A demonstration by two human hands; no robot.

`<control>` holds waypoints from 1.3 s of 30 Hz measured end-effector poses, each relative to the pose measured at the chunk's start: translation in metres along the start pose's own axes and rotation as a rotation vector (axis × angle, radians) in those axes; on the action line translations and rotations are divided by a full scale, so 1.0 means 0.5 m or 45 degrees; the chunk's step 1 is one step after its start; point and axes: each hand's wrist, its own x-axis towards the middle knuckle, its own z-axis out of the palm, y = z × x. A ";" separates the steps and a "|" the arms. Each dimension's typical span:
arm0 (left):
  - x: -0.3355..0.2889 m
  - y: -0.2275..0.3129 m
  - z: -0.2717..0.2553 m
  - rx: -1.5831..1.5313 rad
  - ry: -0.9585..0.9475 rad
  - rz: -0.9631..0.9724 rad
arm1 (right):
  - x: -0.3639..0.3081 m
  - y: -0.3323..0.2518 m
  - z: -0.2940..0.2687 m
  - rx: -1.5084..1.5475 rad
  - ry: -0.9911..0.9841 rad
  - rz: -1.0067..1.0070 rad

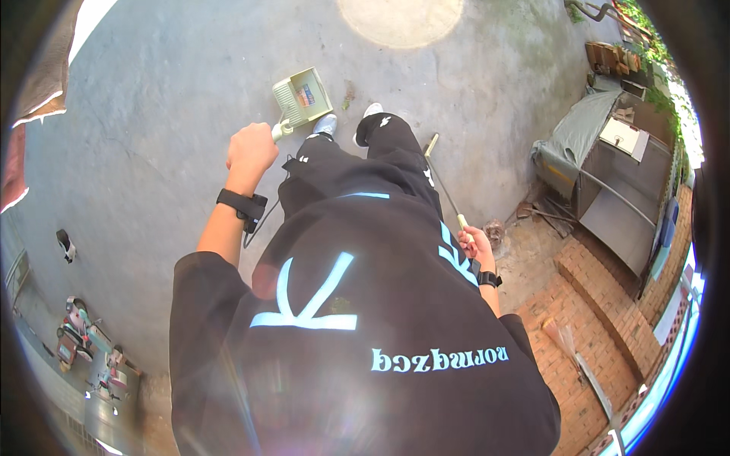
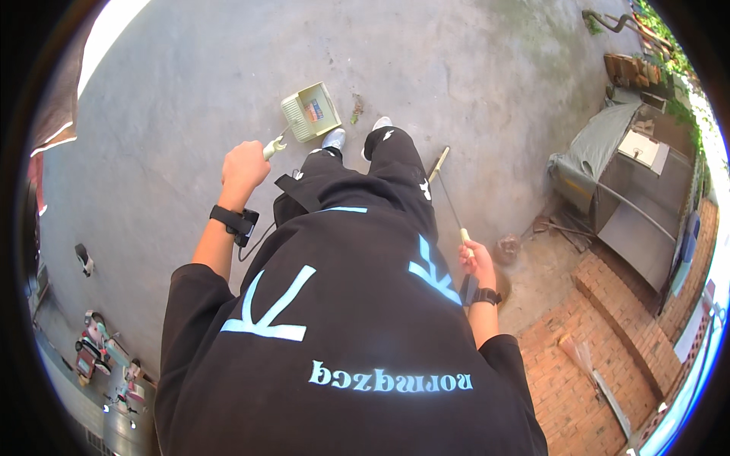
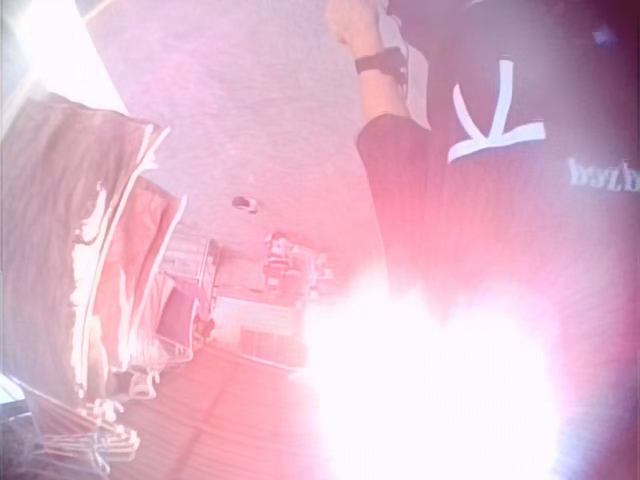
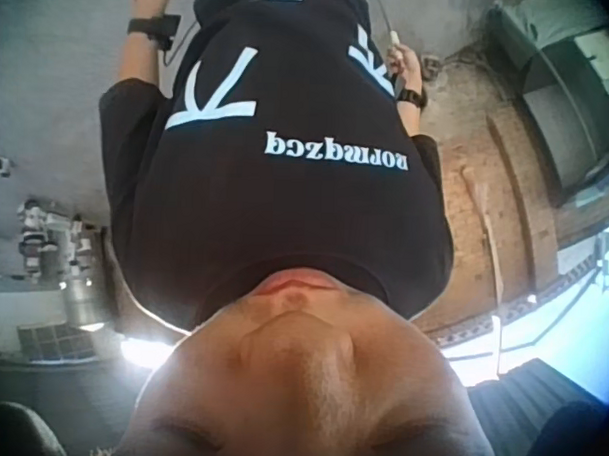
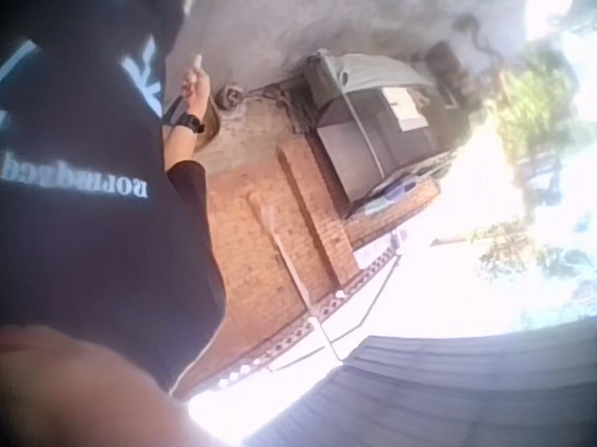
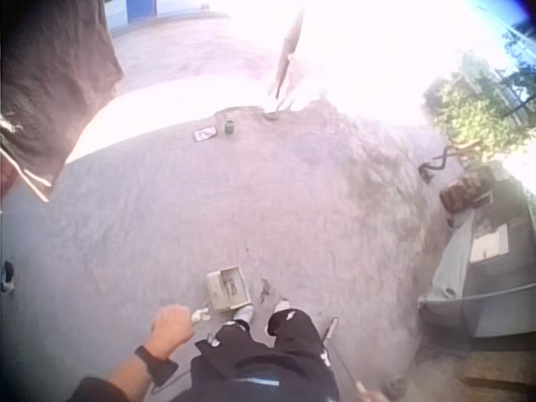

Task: The person sweeps an outdoor courtyard floor using a squeegee and a dustpan, gathering small debris and leaves into the dustpan.

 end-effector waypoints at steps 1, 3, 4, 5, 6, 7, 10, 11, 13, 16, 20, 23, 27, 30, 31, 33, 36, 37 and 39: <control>0.001 -0.002 0.003 -0.004 -0.007 0.000 | -0.003 -0.003 0.006 0.013 -0.017 -0.003; -0.004 -0.005 0.006 0.006 0.031 0.029 | -0.003 -0.018 0.018 -0.046 0.019 -0.001; -0.008 -0.003 0.006 0.001 0.025 0.027 | -0.005 -0.021 0.023 -0.103 0.048 -0.001; -0.011 0.001 -0.003 0.000 0.017 0.011 | 0.000 -0.022 0.033 -0.071 0.089 -0.057; -0.013 0.003 -0.012 -0.001 0.010 -0.005 | -0.003 -0.030 0.037 -0.082 0.084 -0.060; -0.012 0.004 -0.020 -0.005 0.016 -0.015 | -0.010 -0.041 0.040 -0.084 0.014 0.009; -0.015 0.003 -0.014 -0.033 -0.096 -0.018 | -0.015 -0.040 0.032 -0.111 0.002 0.049; -0.012 -0.001 -0.010 -0.032 -0.048 0.004 | -0.013 -0.041 0.032 -0.119 0.032 0.052; -0.007 -0.006 -0.007 -0.039 0.007 0.026 | -0.010 -0.040 0.031 -0.142 0.072 0.060; -0.016 -0.007 -0.001 -0.069 -0.032 -0.013 | -0.027 -0.051 0.055 -0.291 0.076 0.085; -0.019 -0.001 -0.011 -0.047 0.077 0.027 | -0.031 -0.071 0.044 -0.340 0.028 0.065; -0.017 0.007 -0.023 -0.044 0.030 0.013 | -0.035 -0.078 0.049 -0.415 0.118 0.065; -0.017 0.005 -0.028 -0.075 -0.076 -0.074 | -0.034 -0.080 0.065 -0.390 0.158 -0.006; -0.018 -0.004 -0.017 -0.069 0.009 -0.034 | -0.037 -0.096 0.075 -0.415 0.229 -0.038; -0.019 -0.002 -0.014 -0.073 0.003 -0.039 | -0.043 -0.114 0.077 -0.432 0.112 0.042; -0.019 0.002 -0.025 -0.080 -0.040 -0.070 | -0.033 -0.139 0.073 -0.394 0.049 0.084; -0.020 0.009 -0.028 -0.055 -0.021 -0.041 | -0.049 -0.158 0.106 -0.156 0.078 0.095; -0.016 0.008 -0.027 -0.047 -0.016 -0.041 | -0.050 -0.158 0.118 -0.152 0.070 0.095; -0.014 0.008 -0.020 -0.043 -0.023 -0.003 | -0.049 -0.149 0.118 -0.122 0.206 -0.011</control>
